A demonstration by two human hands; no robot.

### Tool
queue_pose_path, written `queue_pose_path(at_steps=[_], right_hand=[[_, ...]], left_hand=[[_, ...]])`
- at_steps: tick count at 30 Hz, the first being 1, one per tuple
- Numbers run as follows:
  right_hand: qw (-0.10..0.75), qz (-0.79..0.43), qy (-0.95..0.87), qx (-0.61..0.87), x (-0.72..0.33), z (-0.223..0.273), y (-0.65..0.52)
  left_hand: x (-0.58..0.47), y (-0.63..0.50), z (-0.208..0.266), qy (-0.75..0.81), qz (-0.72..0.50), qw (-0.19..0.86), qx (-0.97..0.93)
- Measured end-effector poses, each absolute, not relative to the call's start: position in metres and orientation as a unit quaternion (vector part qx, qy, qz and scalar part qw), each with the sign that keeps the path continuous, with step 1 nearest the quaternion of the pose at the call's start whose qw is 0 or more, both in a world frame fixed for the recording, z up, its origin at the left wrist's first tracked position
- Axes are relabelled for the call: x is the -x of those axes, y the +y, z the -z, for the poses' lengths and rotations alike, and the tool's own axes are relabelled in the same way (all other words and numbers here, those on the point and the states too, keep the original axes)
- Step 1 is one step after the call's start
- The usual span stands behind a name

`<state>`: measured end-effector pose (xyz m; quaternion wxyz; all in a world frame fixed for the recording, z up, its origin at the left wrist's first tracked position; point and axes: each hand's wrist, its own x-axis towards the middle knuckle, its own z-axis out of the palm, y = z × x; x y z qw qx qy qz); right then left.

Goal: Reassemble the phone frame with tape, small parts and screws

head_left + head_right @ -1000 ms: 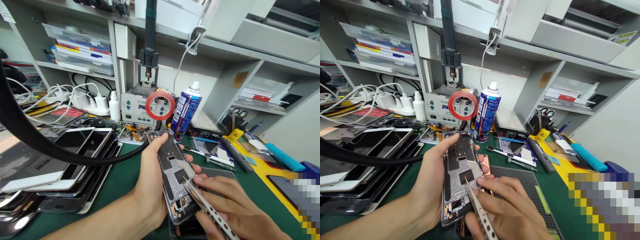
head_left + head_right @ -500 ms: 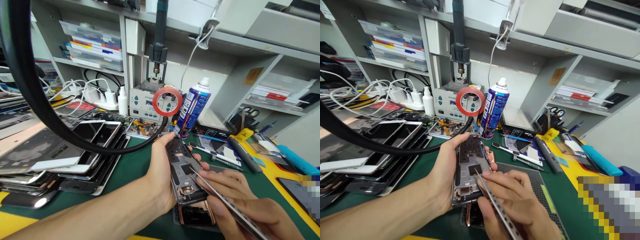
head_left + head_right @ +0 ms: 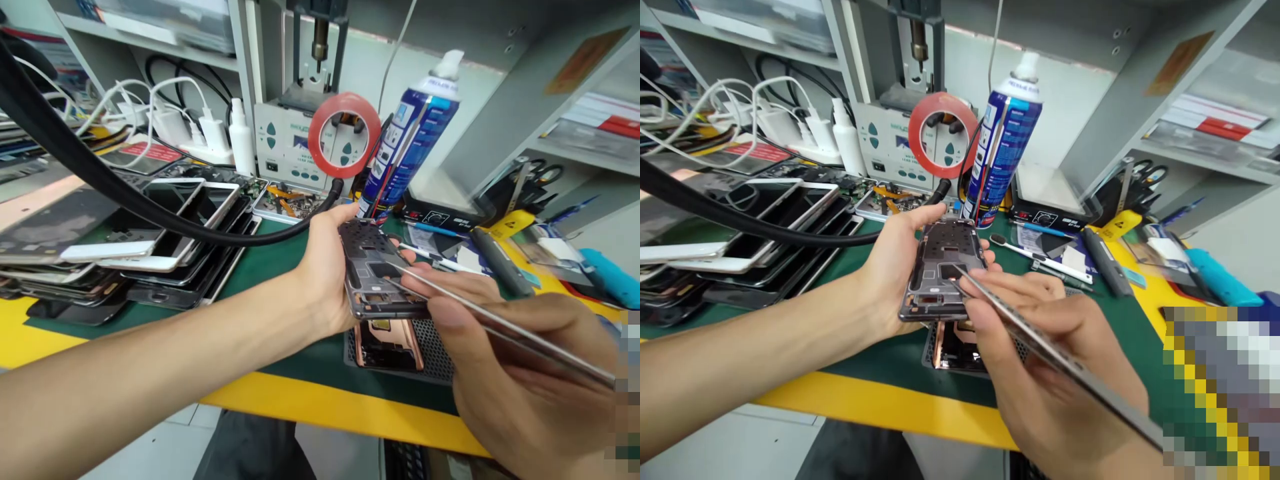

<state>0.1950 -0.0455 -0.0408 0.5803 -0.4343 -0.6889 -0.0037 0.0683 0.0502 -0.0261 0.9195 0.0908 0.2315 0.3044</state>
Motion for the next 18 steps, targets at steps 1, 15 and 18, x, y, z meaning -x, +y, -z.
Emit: queue_pose_path(at_steps=[1,15,18], right_hand=[[0.612,-0.006,-0.664,0.429,-0.193,0.0436,-0.0456],[0.68,-0.078,-0.578,0.443,-0.186,0.0476,-0.0458],[0.685,-0.083,-0.569,0.447,-0.1847,0.0458,-0.0441]], left_hand=[[-0.0683,0.0507,0.0265,0.238,-0.303,0.917,-0.1],[-0.0706,0.0552,0.0284,0.259,-0.287,0.915,-0.119],[-0.0704,0.0554,0.028,0.253,-0.293,0.916,-0.107]])
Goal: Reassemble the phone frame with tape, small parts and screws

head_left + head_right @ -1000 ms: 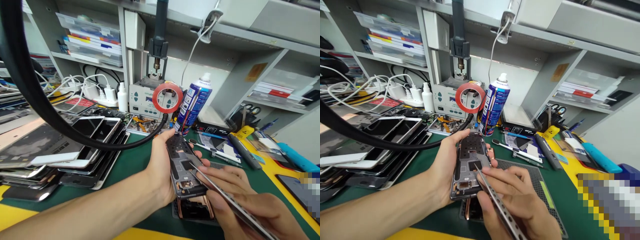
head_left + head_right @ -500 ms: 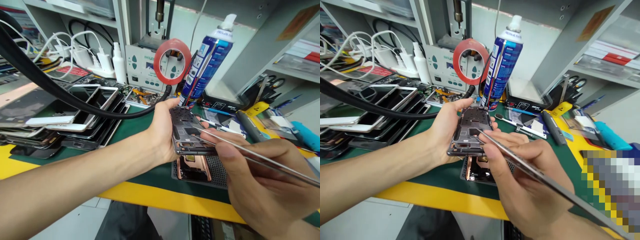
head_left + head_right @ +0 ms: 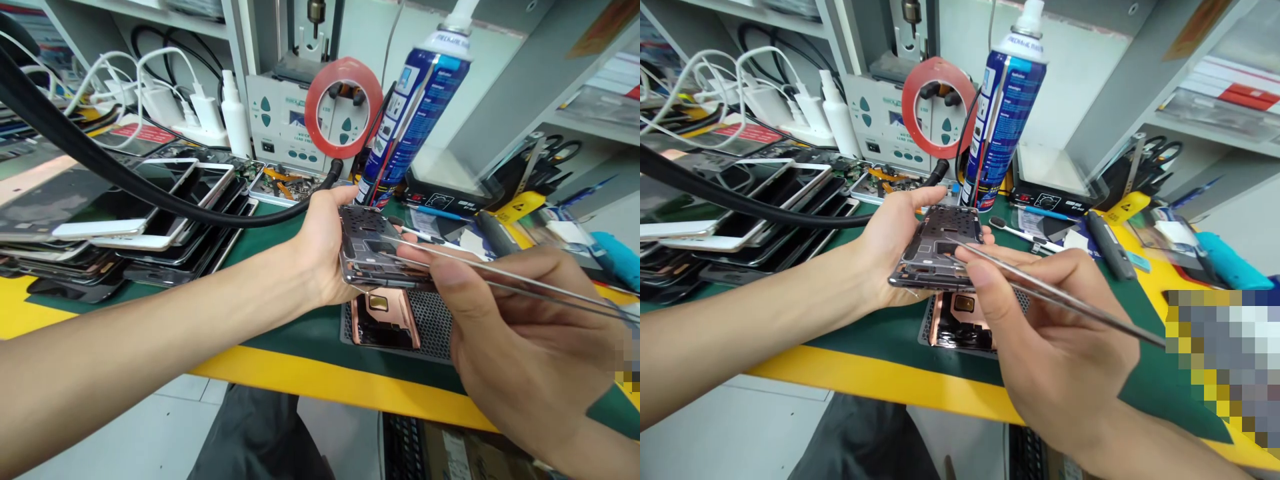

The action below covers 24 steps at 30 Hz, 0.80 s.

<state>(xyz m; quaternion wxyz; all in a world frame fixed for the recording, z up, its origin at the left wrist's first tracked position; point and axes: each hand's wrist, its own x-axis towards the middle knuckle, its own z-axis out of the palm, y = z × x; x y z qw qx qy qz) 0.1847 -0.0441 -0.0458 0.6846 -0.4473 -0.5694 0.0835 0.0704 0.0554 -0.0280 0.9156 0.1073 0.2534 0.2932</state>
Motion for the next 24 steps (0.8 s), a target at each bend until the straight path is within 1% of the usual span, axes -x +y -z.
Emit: queue_pose_path(at_steps=[8,13,17,24], right_hand=[[0.629,-0.133,-0.564,0.517,-0.1905,0.0367,-0.0432],[0.642,-0.141,-0.559,0.505,-0.1905,0.0361,-0.043],[0.64,-0.138,-0.545,0.524,-0.1898,0.0384,-0.0432],[0.661,-0.141,-0.559,0.48,-0.1911,0.044,-0.0372]], left_hand=[[-0.07,0.057,0.0238,0.297,-0.303,0.9,-0.096],[-0.0702,0.0562,0.0216,0.315,-0.308,0.894,-0.087],[-0.0696,0.0563,0.0207,0.325,-0.302,0.889,-0.117],[-0.0684,0.0575,0.023,0.315,-0.304,0.889,-0.135]])
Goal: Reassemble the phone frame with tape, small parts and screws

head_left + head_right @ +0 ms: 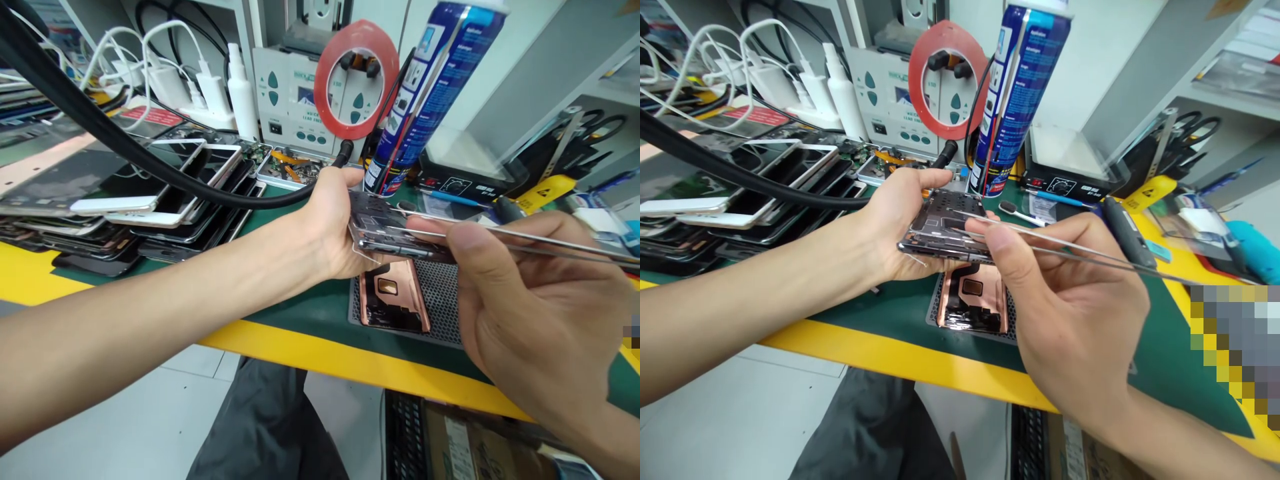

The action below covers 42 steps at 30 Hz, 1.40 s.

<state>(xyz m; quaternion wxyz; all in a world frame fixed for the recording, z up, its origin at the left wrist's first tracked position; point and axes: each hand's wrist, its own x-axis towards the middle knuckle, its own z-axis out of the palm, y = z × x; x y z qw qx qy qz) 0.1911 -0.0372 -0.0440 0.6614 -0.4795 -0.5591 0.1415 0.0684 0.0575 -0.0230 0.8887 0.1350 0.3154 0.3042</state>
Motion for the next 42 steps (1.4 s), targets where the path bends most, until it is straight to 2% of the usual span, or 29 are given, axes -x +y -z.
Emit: queue_pose_path(at_steps=[7,14,26,42], right_hand=[[0.647,-0.119,-0.585,0.474,-0.19,0.044,-0.047],[0.57,-0.053,-0.687,0.448,-0.194,0.042,-0.056],[0.482,0.055,-0.742,0.462,-0.201,0.044,-0.057],[0.511,0.056,-0.752,0.412,-0.202,0.046,-0.053]], left_hand=[[-0.068,0.056,0.02,0.249,-0.342,0.895,-0.141],[-0.058,0.051,0.007,0.144,-0.383,0.878,-0.247],[-0.048,0.048,0.002,0.071,-0.356,0.893,-0.266],[-0.047,0.05,0.003,0.086,-0.323,0.898,-0.285]])
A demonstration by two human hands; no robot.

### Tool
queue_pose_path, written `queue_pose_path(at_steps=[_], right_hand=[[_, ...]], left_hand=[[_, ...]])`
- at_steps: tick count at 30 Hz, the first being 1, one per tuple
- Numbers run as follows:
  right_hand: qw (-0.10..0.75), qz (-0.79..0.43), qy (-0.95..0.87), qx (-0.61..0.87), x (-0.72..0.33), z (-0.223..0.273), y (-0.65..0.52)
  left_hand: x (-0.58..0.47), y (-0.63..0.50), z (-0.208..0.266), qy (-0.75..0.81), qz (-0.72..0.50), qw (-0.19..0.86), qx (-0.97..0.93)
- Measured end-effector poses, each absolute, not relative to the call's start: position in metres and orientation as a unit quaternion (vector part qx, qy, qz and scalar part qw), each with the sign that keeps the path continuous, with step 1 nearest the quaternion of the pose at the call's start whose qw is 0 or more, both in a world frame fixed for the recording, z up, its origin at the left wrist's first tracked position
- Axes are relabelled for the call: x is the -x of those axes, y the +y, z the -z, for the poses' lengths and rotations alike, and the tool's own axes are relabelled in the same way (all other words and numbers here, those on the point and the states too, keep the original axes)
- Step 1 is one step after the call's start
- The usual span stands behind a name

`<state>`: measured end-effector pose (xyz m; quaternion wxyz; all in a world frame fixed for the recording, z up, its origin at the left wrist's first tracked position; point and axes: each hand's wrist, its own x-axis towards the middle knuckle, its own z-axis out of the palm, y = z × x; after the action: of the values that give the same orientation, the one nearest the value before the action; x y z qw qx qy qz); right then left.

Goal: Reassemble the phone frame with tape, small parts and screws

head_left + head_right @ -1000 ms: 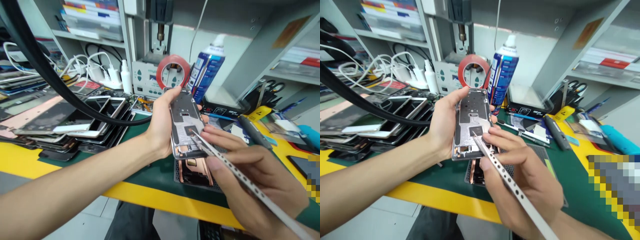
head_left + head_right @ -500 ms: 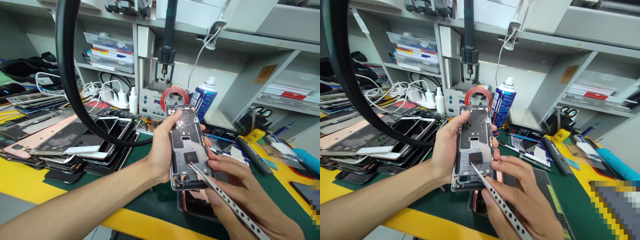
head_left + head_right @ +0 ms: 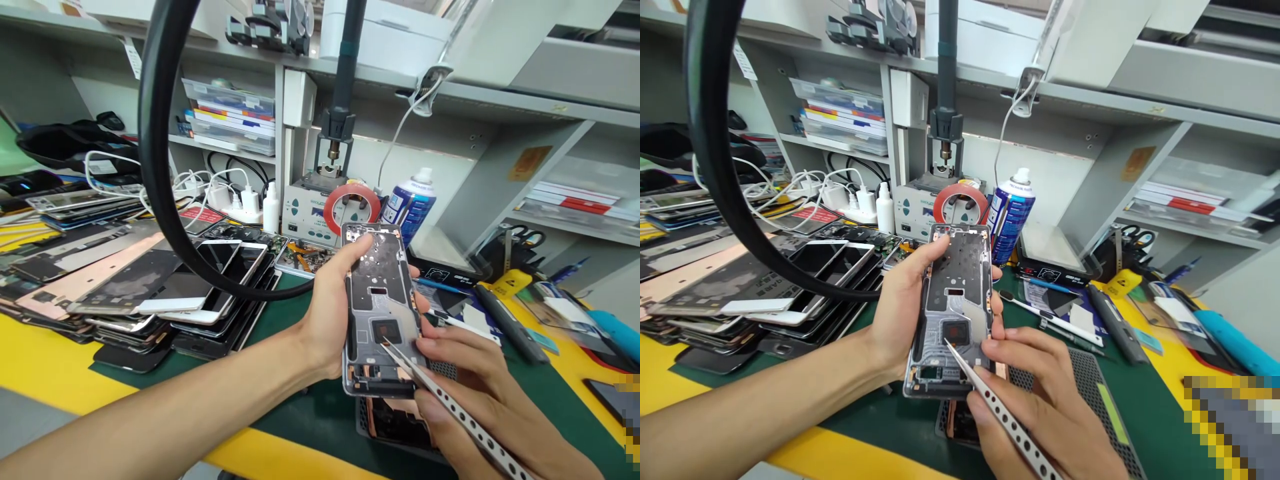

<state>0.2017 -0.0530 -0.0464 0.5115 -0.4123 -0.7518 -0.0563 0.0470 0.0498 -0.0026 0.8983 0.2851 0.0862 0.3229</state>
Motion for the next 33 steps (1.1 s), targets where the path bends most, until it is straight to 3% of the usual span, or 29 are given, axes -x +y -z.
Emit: queue_pose_path(at_steps=[13,18,33], right_hand=[[0.501,0.08,-0.749,0.426,-0.205,0.055,-0.05],[0.455,0.086,-0.762,0.452,-0.208,0.057,-0.05],[0.572,0.043,-0.669,0.473,-0.19,0.061,-0.047]], left_hand=[[-0.058,0.044,0.005,0.092,-0.389,0.888,-0.226],[-0.06,0.04,0.005,0.097,-0.416,0.879,-0.211],[-0.058,0.042,0.001,0.11,-0.469,0.849,-0.219]])
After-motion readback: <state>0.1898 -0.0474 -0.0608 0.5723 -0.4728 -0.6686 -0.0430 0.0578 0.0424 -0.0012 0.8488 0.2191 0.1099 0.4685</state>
